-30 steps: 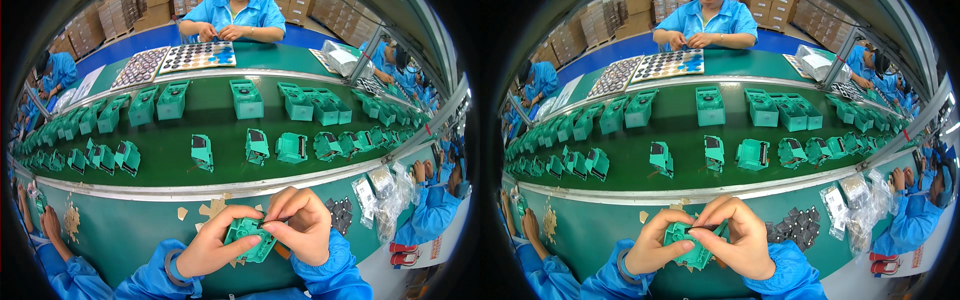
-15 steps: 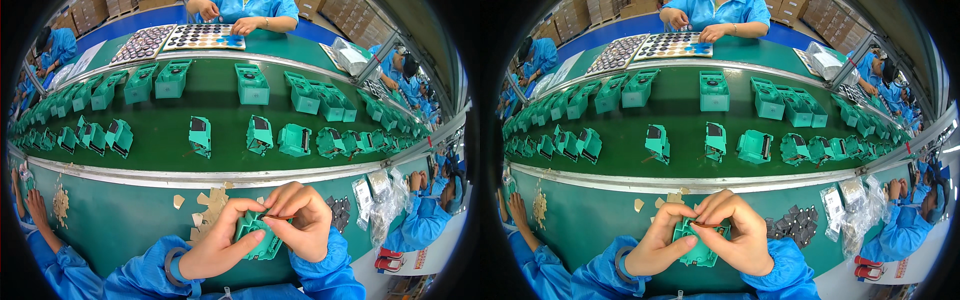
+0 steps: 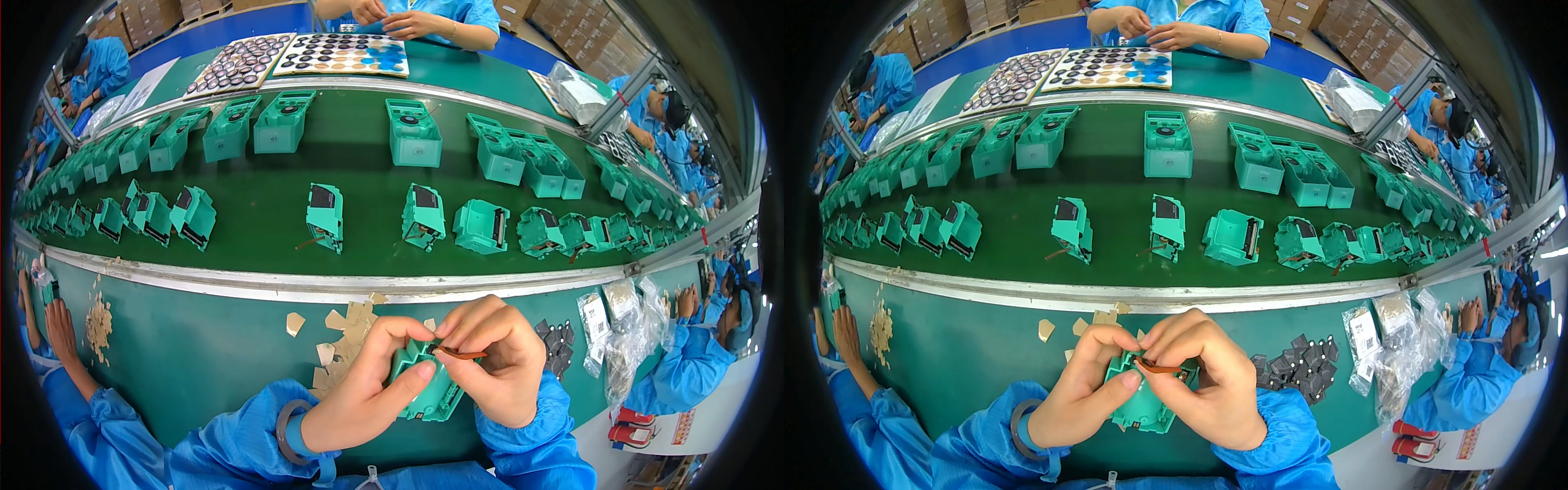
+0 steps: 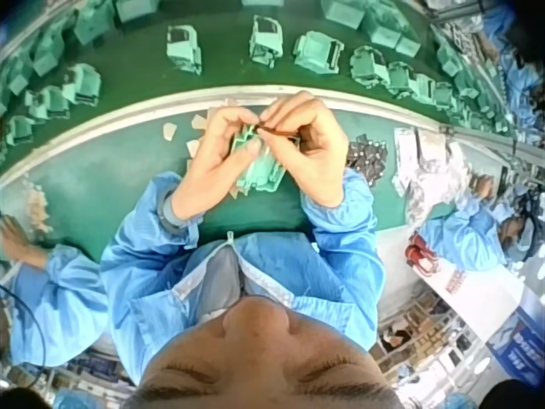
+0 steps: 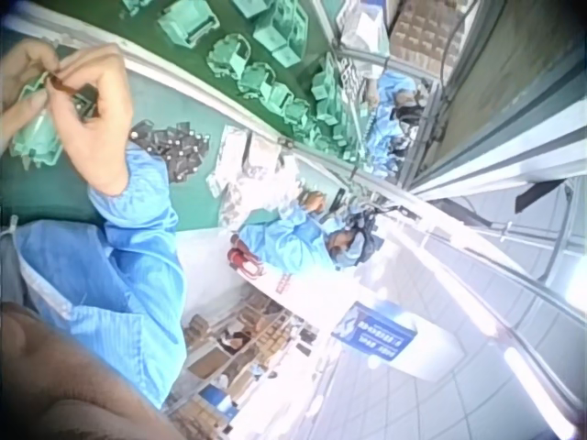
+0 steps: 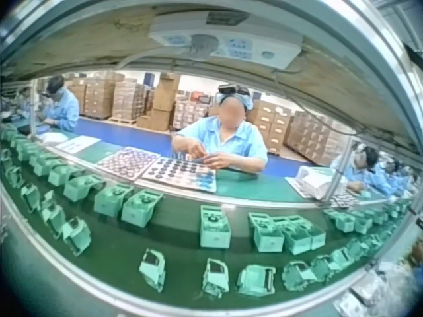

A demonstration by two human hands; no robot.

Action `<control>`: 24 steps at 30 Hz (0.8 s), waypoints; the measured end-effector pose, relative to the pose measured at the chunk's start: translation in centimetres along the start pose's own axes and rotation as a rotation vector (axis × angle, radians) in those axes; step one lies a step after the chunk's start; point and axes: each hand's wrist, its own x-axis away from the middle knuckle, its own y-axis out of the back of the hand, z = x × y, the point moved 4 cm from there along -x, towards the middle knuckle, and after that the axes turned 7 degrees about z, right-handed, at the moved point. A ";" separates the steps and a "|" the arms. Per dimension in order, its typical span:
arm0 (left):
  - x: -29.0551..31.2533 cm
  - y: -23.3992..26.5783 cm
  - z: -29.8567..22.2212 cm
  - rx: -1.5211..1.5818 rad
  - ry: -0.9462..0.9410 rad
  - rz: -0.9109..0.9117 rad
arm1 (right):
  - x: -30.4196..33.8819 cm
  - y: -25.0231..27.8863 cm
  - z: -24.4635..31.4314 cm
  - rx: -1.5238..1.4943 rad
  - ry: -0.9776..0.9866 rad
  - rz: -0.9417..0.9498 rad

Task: The person assembles electronic components by hand, fitting circuit boards into green plastic housings on a production line.

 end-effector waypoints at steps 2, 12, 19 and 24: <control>0.0 -0.1 0.2 0.077 0.091 -0.012 | 0.1 0.2 -0.1 -0.029 0.002 0.002; -0.4 -0.7 0.6 0.136 0.063 -0.052 | 0.5 0.4 -0.1 0.120 0.054 -0.027; -0.5 -1.0 1.1 0.124 0.041 -0.048 | 0.8 0.4 0.0 0.264 0.127 -0.051; -0.5 -1.3 1.4 0.087 0.022 -0.050 | 1.1 0.5 -0.2 0.347 0.163 -0.058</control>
